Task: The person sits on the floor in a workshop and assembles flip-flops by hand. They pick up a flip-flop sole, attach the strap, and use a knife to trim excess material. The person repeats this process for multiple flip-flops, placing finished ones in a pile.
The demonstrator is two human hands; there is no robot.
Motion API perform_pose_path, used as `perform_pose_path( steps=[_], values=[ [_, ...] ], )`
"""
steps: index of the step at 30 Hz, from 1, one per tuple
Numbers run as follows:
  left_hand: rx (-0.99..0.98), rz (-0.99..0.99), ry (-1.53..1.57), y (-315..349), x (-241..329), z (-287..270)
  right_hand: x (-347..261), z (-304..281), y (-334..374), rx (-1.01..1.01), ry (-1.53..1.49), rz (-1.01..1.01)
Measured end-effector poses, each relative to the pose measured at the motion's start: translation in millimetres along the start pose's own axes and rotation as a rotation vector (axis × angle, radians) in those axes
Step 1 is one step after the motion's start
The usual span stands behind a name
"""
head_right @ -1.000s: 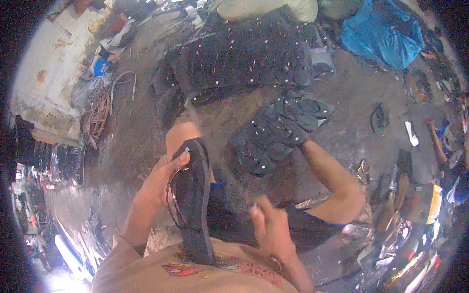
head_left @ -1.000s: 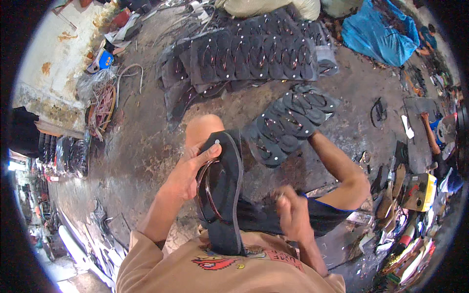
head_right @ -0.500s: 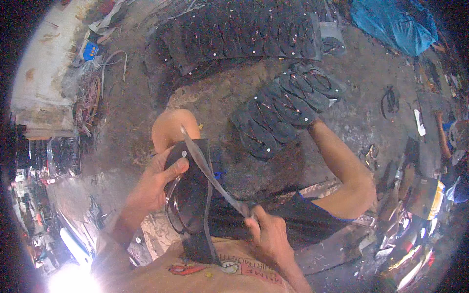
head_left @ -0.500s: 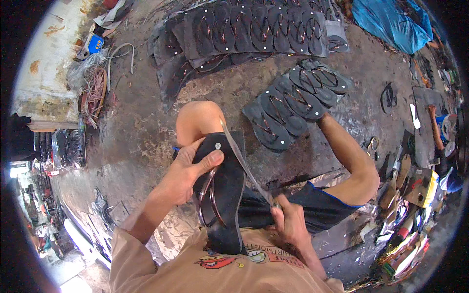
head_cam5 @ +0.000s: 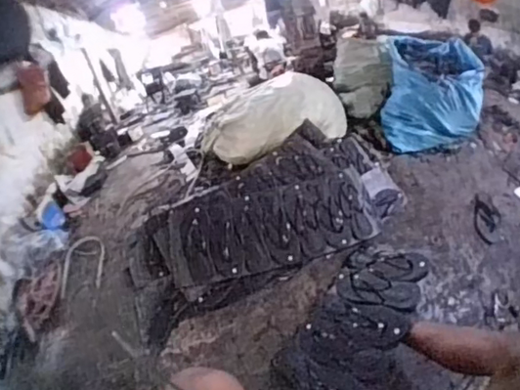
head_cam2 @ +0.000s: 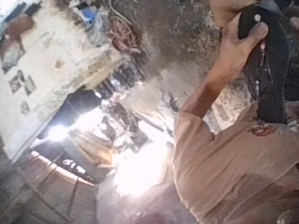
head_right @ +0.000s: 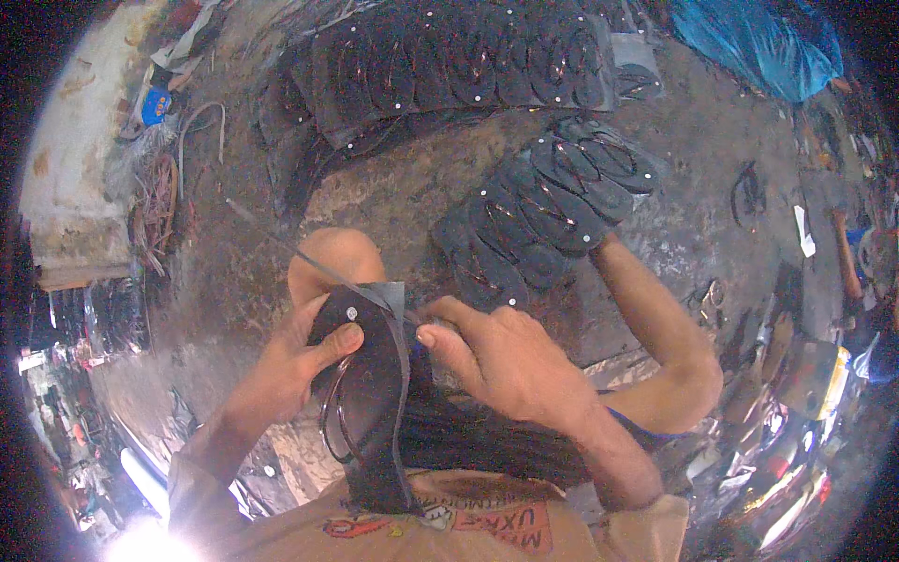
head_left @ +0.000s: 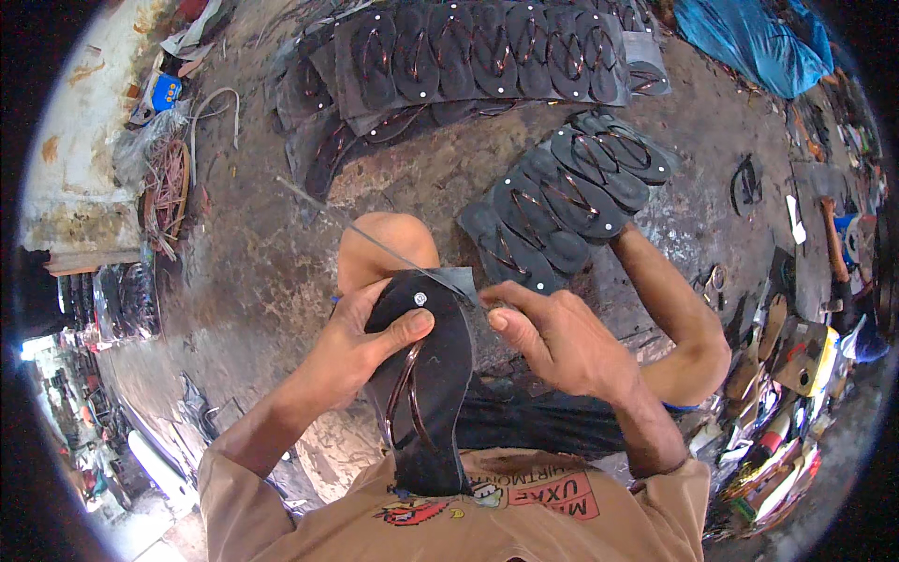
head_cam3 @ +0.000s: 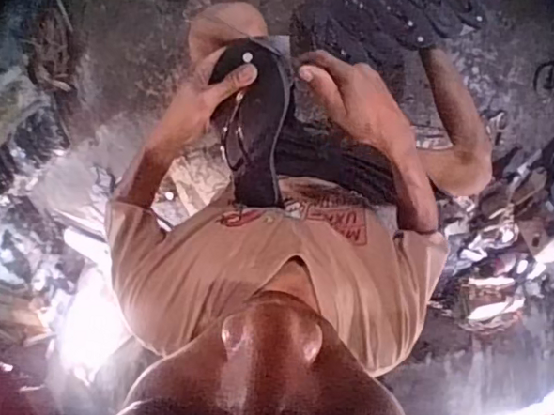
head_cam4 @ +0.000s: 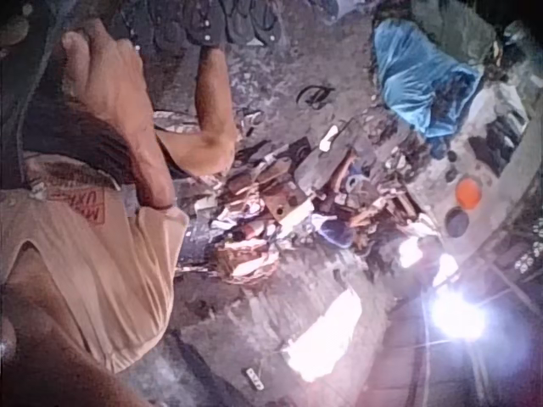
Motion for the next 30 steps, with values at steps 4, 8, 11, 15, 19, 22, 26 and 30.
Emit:
perform_pose_path(
  steps=[4, 8, 11, 15, 19, 22, 26, 30],
  values=[
    [-0.031, -0.001, -0.045, 4, -2, 5, -8, -1, -16, -0.051, 0.064, -0.067],
    [-0.093, 0.046, -0.1, 9, 7, 14, -24, -10, -15, -0.221, -0.162, -0.18],
    [-0.028, 0.185, -0.052, 0, -5, -1, -27, -11, -3, -0.19, -0.432, -0.227],
    [0.135, 0.537, 0.14, -8, -33, -3, -21, -19, 21, 0.269, -0.751, -0.264],
    [0.122, 0.828, 0.788, -4, 30, 52, -1, -5, 30, 0.414, -0.81, -0.272],
    [0.246, 0.687, 0.901, -37, 51, 38, -8, -6, 32, 0.397, -0.932, -0.32],
    [0.341, 0.598, 0.983, -50, 19, 31, -5, -22, 41, 0.516, -0.814, -0.364],
    [0.24, 0.544, 1.041, -50, 10, 35, 47, 24, 78, 0.714, -0.311, -0.199]
  ],
)
Point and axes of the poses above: each hand's wrist, its own y-axis away from the middle knuckle, its own z-axis out of the palm, x = y × z, the point moved 9 cm from there along -y, towards the middle knuckle, and after that the axes turned 10 degrees about z, right-handed, at the moved point
